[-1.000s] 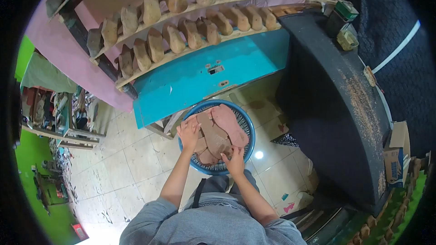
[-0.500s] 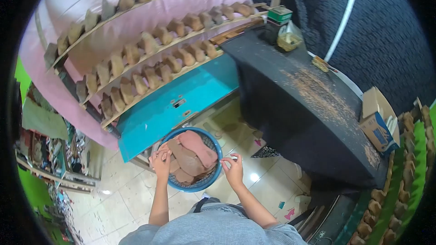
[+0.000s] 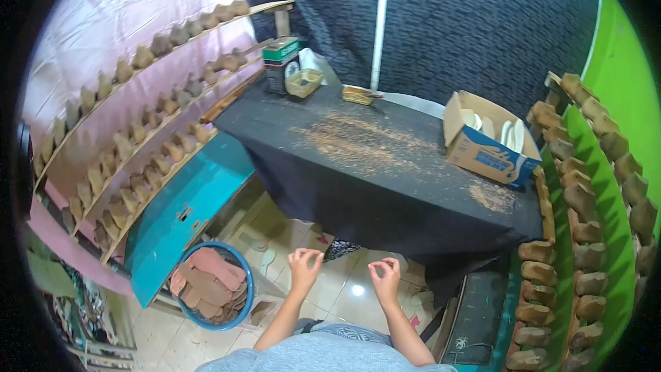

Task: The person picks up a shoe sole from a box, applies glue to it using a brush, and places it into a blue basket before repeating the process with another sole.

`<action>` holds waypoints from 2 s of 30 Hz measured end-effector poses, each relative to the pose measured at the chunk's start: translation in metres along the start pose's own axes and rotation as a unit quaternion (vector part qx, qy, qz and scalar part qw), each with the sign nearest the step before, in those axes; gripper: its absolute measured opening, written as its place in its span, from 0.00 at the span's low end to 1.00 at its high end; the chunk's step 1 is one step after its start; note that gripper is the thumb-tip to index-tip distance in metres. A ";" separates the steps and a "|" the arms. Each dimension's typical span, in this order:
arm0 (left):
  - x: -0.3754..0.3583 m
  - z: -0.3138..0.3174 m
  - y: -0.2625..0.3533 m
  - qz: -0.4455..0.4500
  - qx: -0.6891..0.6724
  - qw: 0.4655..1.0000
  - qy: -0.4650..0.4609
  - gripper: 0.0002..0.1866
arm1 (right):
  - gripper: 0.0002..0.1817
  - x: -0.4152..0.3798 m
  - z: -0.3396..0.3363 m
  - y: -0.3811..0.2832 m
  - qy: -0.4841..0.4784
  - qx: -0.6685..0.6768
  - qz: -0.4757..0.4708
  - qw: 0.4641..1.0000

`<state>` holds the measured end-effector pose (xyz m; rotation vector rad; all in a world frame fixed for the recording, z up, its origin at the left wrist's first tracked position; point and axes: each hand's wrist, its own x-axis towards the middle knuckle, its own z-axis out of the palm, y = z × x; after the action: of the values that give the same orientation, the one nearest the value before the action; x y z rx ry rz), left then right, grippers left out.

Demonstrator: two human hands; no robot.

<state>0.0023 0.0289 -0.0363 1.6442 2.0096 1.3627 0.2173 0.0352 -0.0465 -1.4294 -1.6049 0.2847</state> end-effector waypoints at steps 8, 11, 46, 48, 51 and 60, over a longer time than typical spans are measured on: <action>0.039 0.071 0.089 0.114 -0.059 0.988 -0.080 0.05 | 0.04 0.034 -0.068 0.051 0.051 0.059 0.153 0.985; 0.077 0.084 0.111 0.144 -0.052 0.986 -0.063 0.05 | 0.05 0.058 -0.074 0.064 0.062 0.048 0.136 0.988; 0.325 0.387 0.416 0.241 -0.176 0.911 -0.284 0.04 | 0.05 0.491 -0.222 0.177 0.177 -0.085 -0.014 0.980; 0.326 0.414 0.416 0.240 -0.113 0.921 -0.284 0.06 | 0.05 0.498 -0.225 0.183 0.156 -0.095 -0.013 0.983; 0.325 0.432 0.410 0.223 0.001 0.919 -0.324 0.12 | 0.05 0.502 -0.229 0.190 0.161 -0.145 -0.019 0.976; 0.331 0.433 0.407 0.110 0.222 0.844 -0.475 0.27 | 0.04 0.494 -0.226 0.201 0.102 -0.141 0.011 0.985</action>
<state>0.4390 0.5145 0.1525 2.1621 1.5532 -0.0404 0.5749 0.4356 0.1699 -1.6342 -1.5035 -0.0806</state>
